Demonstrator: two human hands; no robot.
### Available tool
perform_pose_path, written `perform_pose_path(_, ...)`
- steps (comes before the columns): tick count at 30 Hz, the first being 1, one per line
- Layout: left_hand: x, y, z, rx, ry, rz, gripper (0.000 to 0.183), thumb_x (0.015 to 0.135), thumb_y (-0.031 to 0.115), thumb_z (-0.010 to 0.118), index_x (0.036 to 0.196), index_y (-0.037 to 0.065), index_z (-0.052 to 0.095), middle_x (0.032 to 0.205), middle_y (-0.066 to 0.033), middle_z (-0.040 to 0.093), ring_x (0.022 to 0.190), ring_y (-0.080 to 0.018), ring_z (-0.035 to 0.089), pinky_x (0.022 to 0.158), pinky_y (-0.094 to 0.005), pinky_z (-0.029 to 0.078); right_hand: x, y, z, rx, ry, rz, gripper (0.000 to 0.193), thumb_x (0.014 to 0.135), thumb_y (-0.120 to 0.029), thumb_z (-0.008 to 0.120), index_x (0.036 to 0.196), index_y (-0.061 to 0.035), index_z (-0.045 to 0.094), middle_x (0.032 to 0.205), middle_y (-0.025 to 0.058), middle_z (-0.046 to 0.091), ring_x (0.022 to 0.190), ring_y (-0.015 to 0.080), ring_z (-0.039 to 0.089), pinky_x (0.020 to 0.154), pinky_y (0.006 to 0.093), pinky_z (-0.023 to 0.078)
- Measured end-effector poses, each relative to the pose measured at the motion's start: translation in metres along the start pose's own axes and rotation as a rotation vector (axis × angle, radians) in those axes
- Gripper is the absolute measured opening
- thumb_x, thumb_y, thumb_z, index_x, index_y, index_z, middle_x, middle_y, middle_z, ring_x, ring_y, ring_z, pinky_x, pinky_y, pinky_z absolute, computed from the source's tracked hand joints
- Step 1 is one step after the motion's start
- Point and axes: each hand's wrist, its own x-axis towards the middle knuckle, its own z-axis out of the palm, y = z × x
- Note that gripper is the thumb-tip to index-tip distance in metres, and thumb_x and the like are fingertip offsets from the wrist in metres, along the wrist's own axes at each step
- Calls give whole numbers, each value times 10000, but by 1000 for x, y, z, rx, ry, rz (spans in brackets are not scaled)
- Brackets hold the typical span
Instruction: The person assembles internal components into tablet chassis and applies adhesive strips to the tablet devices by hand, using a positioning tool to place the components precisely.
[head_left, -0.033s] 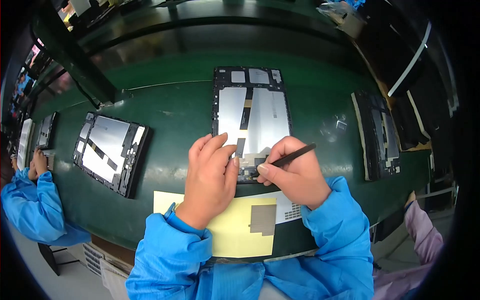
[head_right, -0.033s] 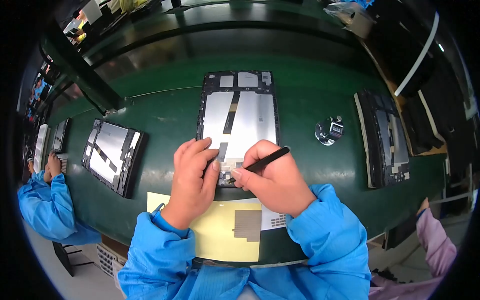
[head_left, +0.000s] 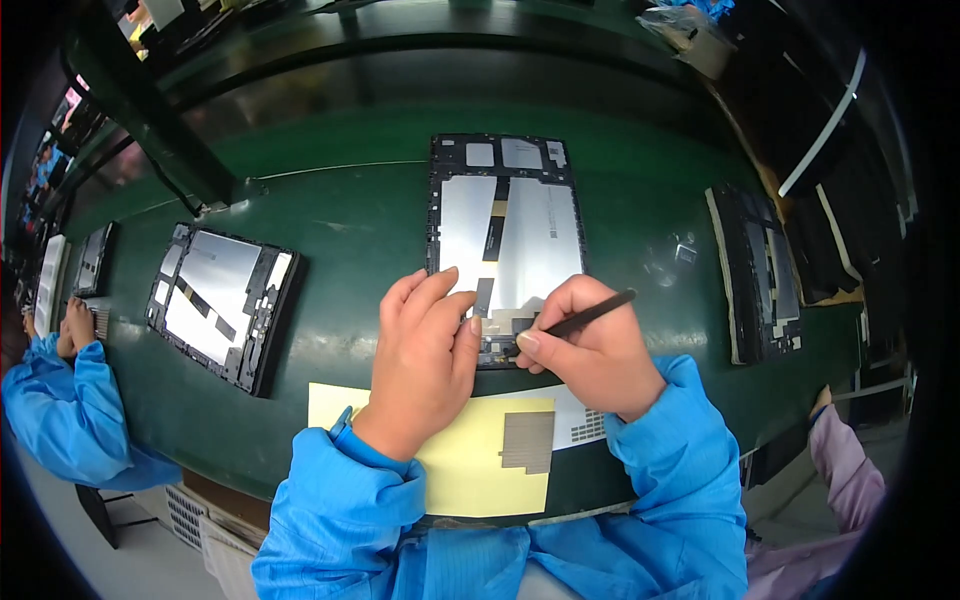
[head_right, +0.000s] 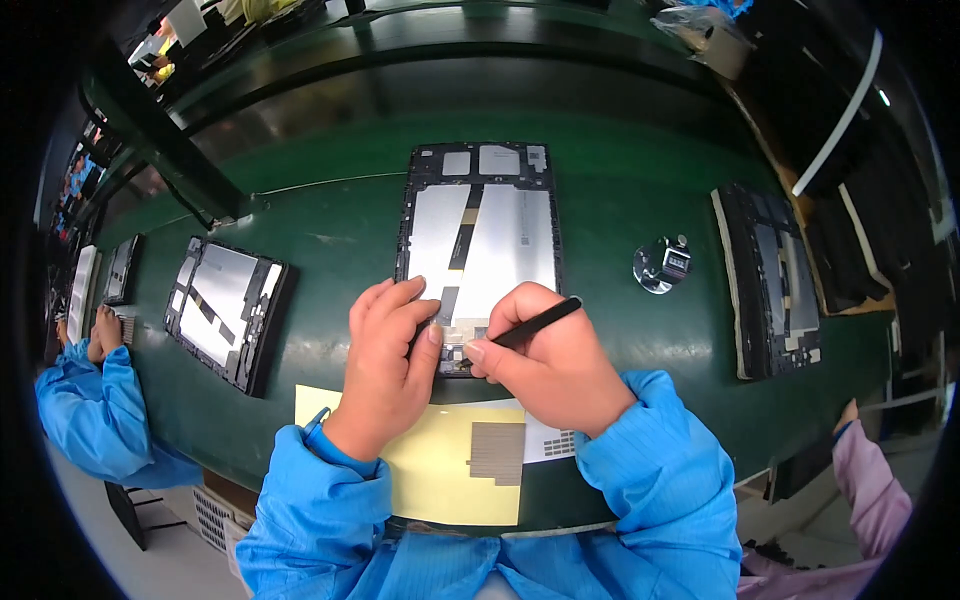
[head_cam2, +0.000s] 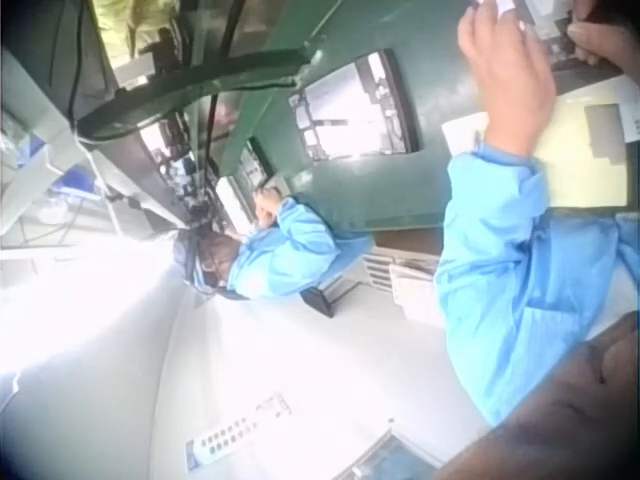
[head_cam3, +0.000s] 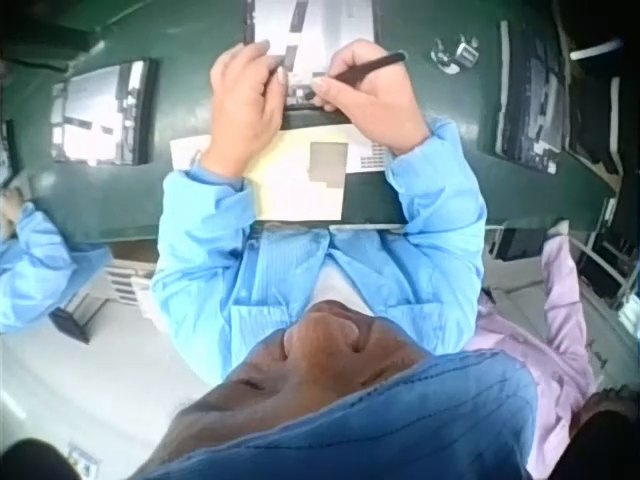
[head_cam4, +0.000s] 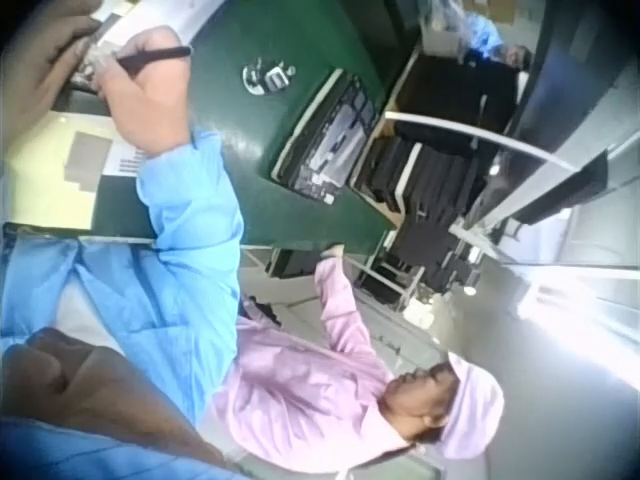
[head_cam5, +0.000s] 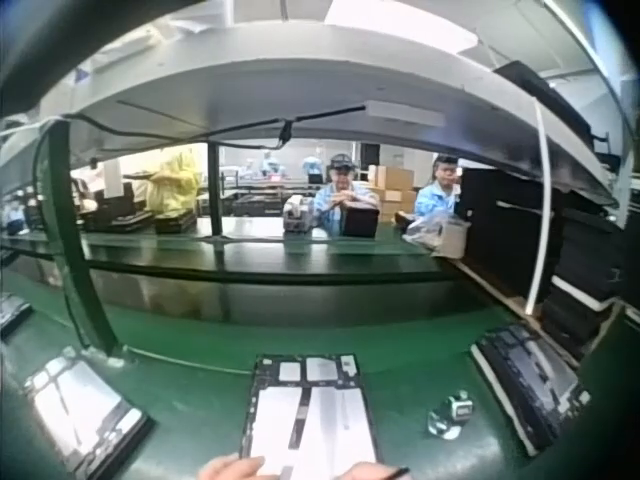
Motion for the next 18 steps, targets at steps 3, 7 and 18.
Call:
perform_pose_path(3, -1, 2, -1, 3, -14, -18, 221, 804, 38, 643, 1021, 9, 610, 1181, -172, 559, 1138, -408, 452, 974, -452, 391, 0, 0, 1, -19, -15, -14, 154, 851, -4, 647, 876, -6, 495, 804, 78, 606, 759, 122, 621, 635, 250, 514)
perform_pose_path(7, 1, 1, -1, 11, -9, -10, 224, 792, 38, 651, 1010, 2, 611, 1176, -176, 560, 1139, -405, 453, 980, -454, 384, 1, -1, 1, -67, -40, -44, 152, 848, -4, 650, 868, -7, 499, 801, 79, 608, 767, 123, 619, 635, 249, 506)
perform_pose_path(18, 0, 0, 0, 2, -9, 4, 239, 795, 19, 639, 1030, 6, 598, 1184, -174, 557, 1142, -406, 454, 995, -456, 367, -2, 3, -2, -212, -92, -134, 158, 837, 6, 660, 868, -15, 507, 817, 72, 582, 748, 114, 590, 646, 245, 498)
